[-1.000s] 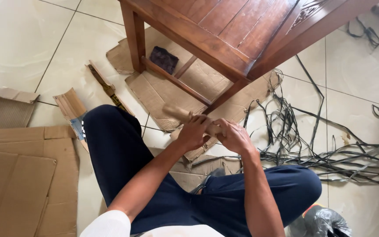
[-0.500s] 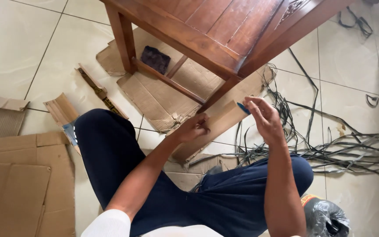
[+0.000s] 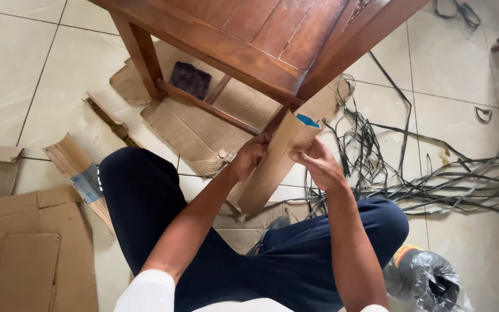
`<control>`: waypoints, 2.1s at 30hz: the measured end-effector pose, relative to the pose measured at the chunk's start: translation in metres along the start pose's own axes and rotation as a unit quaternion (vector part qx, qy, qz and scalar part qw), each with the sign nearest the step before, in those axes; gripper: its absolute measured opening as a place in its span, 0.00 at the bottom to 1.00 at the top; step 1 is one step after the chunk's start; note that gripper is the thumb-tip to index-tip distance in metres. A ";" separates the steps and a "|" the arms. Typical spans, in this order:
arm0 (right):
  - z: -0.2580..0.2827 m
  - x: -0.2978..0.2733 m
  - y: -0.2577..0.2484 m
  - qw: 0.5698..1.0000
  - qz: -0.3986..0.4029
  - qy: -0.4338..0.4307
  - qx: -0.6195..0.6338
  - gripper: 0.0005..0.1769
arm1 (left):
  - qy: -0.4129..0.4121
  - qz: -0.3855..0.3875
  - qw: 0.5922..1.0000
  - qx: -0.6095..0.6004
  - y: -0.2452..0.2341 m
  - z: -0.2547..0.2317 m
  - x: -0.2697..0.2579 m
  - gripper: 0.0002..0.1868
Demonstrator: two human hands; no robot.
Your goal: Wrapping the legs of a wooden table with cardboard and securing them with plastic ties.
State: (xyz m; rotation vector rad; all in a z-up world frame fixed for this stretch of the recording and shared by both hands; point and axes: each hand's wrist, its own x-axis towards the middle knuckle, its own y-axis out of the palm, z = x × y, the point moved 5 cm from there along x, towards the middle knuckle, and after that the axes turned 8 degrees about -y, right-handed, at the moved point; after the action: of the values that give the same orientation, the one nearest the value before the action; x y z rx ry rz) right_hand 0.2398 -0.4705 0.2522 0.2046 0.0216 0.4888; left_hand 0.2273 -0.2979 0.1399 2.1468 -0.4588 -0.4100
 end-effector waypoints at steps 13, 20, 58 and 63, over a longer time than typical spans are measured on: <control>-0.014 0.028 -0.020 0.995 -0.081 -0.018 -0.055 0.25 | 0.165 -0.138 0.922 0.323 -0.022 -0.020 0.024 0.21; 0.012 0.049 -0.004 0.977 -0.051 -0.079 -0.190 0.29 | 0.154 -0.228 0.747 0.606 0.012 -0.065 0.010 0.26; -0.022 0.084 0.031 0.956 -0.117 -0.111 -0.246 0.38 | 0.285 -0.268 0.705 0.591 0.004 -0.035 0.036 0.52; -0.013 0.087 0.036 0.901 -0.199 -0.080 -0.377 0.37 | 0.230 -0.259 0.769 0.537 -0.001 -0.036 0.040 0.60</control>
State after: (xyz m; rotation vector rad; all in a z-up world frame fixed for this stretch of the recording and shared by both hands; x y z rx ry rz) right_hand 0.2989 -0.3967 0.2495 -0.5194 -0.2810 0.0427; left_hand 0.2791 -0.2907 0.1540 3.3740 0.3227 0.1939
